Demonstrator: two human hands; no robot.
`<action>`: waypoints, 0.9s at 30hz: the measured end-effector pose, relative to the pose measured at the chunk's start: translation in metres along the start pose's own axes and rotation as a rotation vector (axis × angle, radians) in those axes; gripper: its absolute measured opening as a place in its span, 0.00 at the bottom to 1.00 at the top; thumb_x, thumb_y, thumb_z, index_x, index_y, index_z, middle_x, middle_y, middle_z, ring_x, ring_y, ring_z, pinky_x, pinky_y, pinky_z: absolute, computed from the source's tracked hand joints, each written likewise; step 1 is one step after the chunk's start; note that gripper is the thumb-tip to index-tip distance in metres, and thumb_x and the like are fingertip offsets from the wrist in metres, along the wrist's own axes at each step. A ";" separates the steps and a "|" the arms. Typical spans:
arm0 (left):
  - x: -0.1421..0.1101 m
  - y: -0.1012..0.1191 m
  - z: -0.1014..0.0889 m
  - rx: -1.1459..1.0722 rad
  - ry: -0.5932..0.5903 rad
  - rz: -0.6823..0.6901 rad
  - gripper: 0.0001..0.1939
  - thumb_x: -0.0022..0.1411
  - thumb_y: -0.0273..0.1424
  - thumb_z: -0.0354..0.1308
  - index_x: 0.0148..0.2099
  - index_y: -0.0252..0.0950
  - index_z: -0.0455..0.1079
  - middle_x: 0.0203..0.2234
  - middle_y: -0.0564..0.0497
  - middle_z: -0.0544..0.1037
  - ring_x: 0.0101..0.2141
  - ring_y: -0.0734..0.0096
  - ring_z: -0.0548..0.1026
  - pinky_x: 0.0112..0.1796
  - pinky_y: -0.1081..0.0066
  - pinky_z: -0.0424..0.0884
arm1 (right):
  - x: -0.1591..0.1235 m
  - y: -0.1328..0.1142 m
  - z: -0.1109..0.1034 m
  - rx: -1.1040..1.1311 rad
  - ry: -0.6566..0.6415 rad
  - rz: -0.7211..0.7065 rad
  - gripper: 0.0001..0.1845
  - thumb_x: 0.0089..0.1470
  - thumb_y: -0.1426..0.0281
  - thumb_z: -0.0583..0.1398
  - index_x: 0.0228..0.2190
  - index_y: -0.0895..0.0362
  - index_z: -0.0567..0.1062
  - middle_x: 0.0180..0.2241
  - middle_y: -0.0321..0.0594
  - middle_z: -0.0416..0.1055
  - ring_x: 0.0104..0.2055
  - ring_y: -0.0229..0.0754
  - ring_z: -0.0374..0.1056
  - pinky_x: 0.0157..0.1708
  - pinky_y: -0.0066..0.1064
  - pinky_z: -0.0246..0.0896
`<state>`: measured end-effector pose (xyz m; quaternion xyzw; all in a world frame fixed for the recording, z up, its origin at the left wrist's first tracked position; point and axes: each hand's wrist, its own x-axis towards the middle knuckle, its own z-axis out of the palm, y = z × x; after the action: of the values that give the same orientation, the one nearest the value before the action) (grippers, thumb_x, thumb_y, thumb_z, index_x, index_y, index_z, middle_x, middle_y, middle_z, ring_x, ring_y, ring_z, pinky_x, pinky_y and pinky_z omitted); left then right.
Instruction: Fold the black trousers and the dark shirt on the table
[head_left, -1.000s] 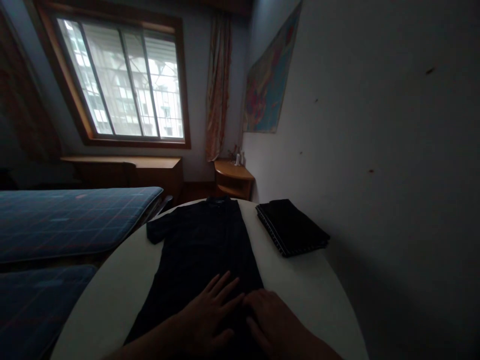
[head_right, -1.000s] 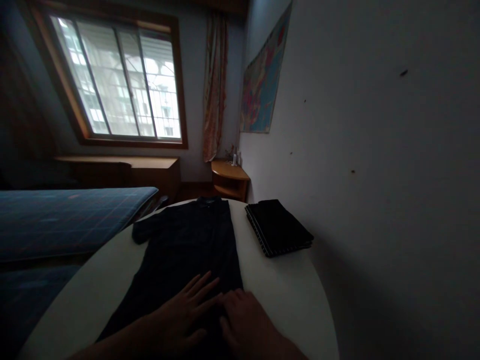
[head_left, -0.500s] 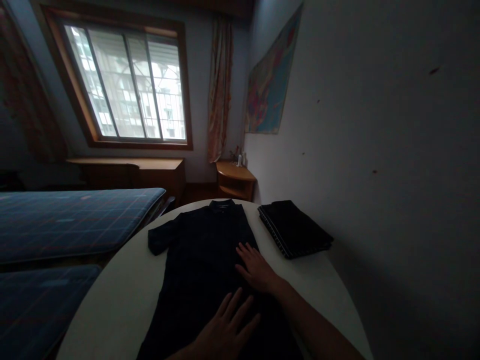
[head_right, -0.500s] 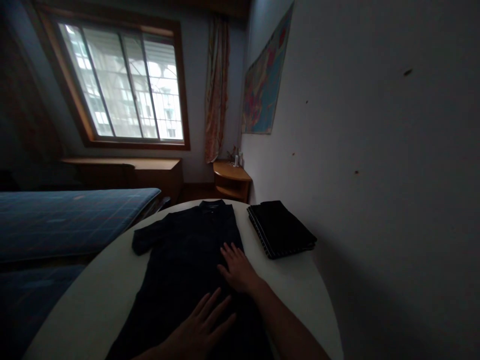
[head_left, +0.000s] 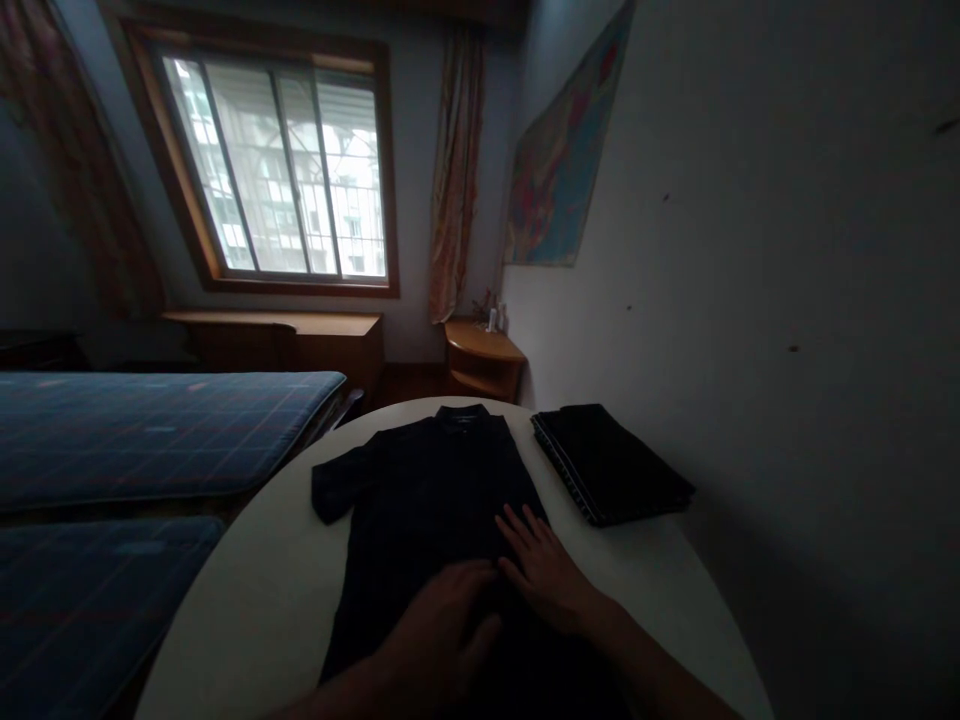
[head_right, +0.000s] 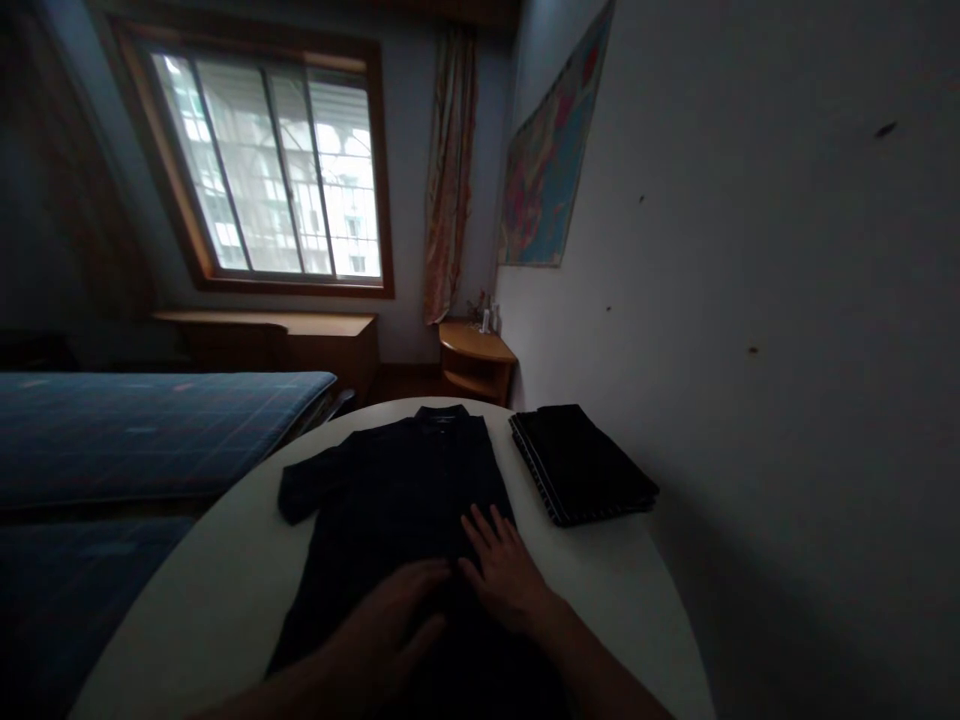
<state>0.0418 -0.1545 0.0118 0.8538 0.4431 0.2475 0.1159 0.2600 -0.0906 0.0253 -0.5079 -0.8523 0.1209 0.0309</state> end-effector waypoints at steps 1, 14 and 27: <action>0.010 -0.015 -0.018 0.049 0.048 -0.125 0.23 0.67 0.37 0.52 0.62 0.40 0.66 0.59 0.45 0.71 0.57 0.58 0.71 0.58 0.62 0.67 | 0.000 0.001 0.001 0.001 0.005 0.002 0.35 0.67 0.49 0.43 0.68 0.50 0.49 0.71 0.34 0.35 0.72 0.52 0.28 0.68 0.48 0.31; 0.051 -0.222 -0.115 0.460 0.137 -0.811 0.28 0.66 0.37 0.49 0.63 0.25 0.63 0.54 0.31 0.73 0.55 0.46 0.71 0.52 0.54 0.67 | 0.001 -0.002 0.000 -0.015 0.084 0.029 0.32 0.66 0.50 0.47 0.65 0.49 0.58 0.70 0.35 0.46 0.71 0.52 0.38 0.67 0.47 0.38; 0.053 -0.247 -0.146 0.383 0.011 -0.845 0.17 0.59 0.41 0.56 0.45 0.35 0.74 0.42 0.41 0.80 0.43 0.51 0.78 0.41 0.63 0.70 | 0.115 0.002 -0.022 -0.031 0.262 0.059 0.32 0.67 0.55 0.46 0.65 0.56 0.58 0.69 0.41 0.48 0.71 0.51 0.39 0.67 0.45 0.35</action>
<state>-0.1821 0.0292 0.0495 0.6030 0.7906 0.0966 0.0445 0.2098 0.0142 0.0378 -0.5447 -0.8274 0.0412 0.1305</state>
